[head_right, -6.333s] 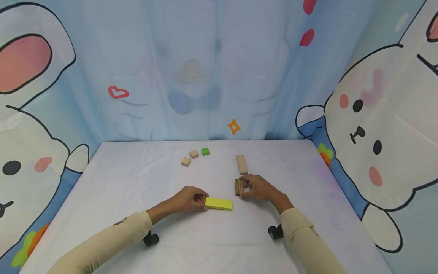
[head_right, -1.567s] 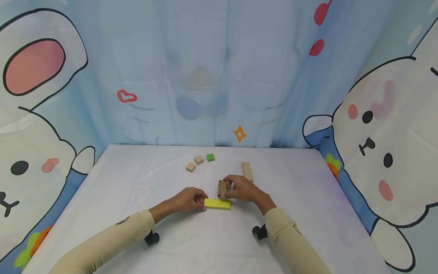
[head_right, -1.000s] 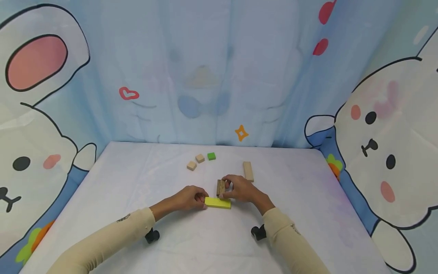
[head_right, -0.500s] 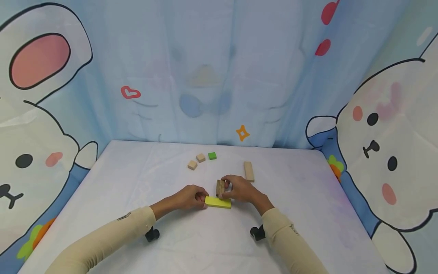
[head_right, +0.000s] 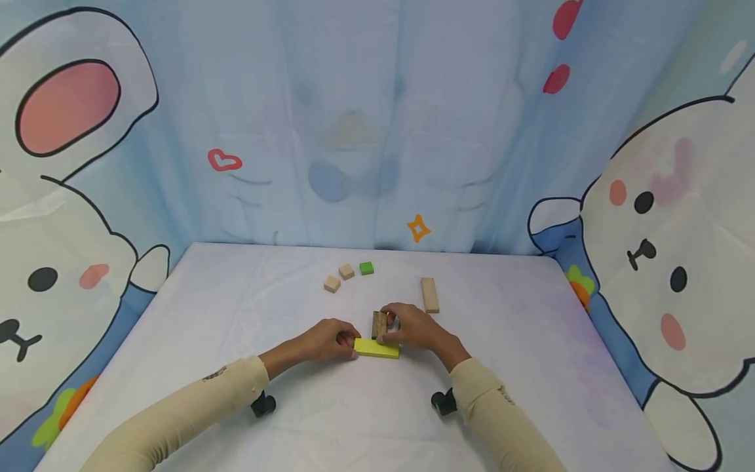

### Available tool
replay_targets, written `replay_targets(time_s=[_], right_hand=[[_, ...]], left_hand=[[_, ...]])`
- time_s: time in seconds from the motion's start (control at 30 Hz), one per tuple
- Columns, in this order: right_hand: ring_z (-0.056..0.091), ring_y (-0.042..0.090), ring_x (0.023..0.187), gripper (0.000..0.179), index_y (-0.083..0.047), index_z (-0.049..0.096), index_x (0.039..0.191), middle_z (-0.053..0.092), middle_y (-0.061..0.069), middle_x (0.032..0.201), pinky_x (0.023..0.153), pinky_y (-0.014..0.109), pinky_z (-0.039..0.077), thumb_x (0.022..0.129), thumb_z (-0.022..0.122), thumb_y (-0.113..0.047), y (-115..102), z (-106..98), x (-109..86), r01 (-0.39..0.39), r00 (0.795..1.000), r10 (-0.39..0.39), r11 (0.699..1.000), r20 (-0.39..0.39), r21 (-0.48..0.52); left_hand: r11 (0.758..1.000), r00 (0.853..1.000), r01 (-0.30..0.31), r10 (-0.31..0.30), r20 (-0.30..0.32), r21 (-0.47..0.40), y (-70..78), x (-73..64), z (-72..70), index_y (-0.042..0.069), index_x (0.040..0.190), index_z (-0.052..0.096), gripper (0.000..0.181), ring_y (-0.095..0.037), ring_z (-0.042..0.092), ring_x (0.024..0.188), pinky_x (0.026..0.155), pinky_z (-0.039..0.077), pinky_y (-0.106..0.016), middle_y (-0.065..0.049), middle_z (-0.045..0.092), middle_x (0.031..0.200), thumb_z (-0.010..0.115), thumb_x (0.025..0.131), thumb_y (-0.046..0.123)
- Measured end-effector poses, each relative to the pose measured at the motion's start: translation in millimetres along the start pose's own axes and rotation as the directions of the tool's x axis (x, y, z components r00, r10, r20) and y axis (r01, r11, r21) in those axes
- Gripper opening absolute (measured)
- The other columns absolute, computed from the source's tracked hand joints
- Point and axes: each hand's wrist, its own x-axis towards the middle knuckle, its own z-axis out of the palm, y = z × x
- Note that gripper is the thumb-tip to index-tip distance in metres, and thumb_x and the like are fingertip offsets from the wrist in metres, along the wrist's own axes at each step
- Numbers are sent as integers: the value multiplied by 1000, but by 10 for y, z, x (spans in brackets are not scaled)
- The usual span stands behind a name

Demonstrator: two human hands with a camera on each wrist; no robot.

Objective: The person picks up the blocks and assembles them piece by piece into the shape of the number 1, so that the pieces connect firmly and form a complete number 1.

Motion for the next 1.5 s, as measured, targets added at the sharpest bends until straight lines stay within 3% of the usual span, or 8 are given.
replay_targets(time_s=[1.5], right_hand=[[54, 14, 86, 65, -3, 60, 133, 61, -2, 95, 75, 30, 48, 81, 84, -33, 28, 25, 75, -7, 999, 6, 999, 53, 34]], left_hand=[[1000, 1000, -5, 5, 0, -11, -50, 16, 9, 4, 114, 72, 30, -3, 55, 75, 72, 47, -18, 6, 63, 83, 79, 86, 11]])
